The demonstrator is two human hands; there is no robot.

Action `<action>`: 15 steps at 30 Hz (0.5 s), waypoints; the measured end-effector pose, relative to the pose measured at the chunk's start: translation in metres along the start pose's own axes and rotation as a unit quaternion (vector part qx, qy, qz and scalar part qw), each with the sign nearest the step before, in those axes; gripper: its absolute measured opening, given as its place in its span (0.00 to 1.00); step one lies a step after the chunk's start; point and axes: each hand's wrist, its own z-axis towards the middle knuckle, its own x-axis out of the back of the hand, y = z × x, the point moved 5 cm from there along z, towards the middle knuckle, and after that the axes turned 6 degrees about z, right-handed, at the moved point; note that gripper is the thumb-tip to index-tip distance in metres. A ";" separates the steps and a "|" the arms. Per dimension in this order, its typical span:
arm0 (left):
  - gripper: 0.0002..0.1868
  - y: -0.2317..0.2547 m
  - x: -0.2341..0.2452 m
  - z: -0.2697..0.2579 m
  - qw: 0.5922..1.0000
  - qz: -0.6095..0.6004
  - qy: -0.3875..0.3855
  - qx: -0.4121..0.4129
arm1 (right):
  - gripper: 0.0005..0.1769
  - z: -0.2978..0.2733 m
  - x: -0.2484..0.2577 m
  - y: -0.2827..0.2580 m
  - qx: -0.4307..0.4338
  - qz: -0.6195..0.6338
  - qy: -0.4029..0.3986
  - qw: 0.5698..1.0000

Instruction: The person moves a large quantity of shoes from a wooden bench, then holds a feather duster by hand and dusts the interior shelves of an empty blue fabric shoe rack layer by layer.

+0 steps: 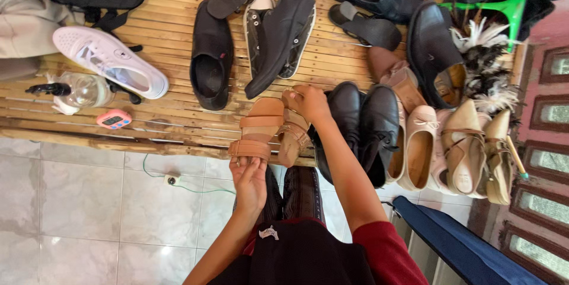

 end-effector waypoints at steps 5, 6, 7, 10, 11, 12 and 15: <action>0.35 -0.020 0.029 0.016 0.999 -0.003 0.053 0.008 | 0.12 0.037 -0.053 0.039 -0.019 -0.049 -0.017 0.998; 0.35 -0.024 0.034 0.016 0.998 -0.003 0.054 0.009 | 0.13 0.039 -0.052 0.044 -0.033 -0.051 -0.003 0.998; 0.35 -0.028 0.038 0.015 0.998 0.006 0.056 0.015 | 0.15 0.039 -0.051 0.046 -0.047 -0.053 0.012 0.997; 0.35 -0.038 0.047 0.018 0.998 0.008 0.050 0.021 | 0.24 0.017 -0.039 0.026 0.032 -0.021 0.070 0.997; 0.35 -0.040 0.048 0.018 0.999 0.002 0.044 0.019 | 0.25 0.004 -0.033 0.018 0.056 -0.002 0.097 0.994; 0.35 -0.041 0.049 0.017 0.999 0.003 0.045 0.022 | 0.27 -0.016 -0.028 0.010 0.079 0.016 0.124 0.989; 0.34 -0.046 0.046 0.019 0.999 -0.024 0.026 0.026 | 0.28 -0.088 -0.029 0.000 0.012 0.035 0.132 0.991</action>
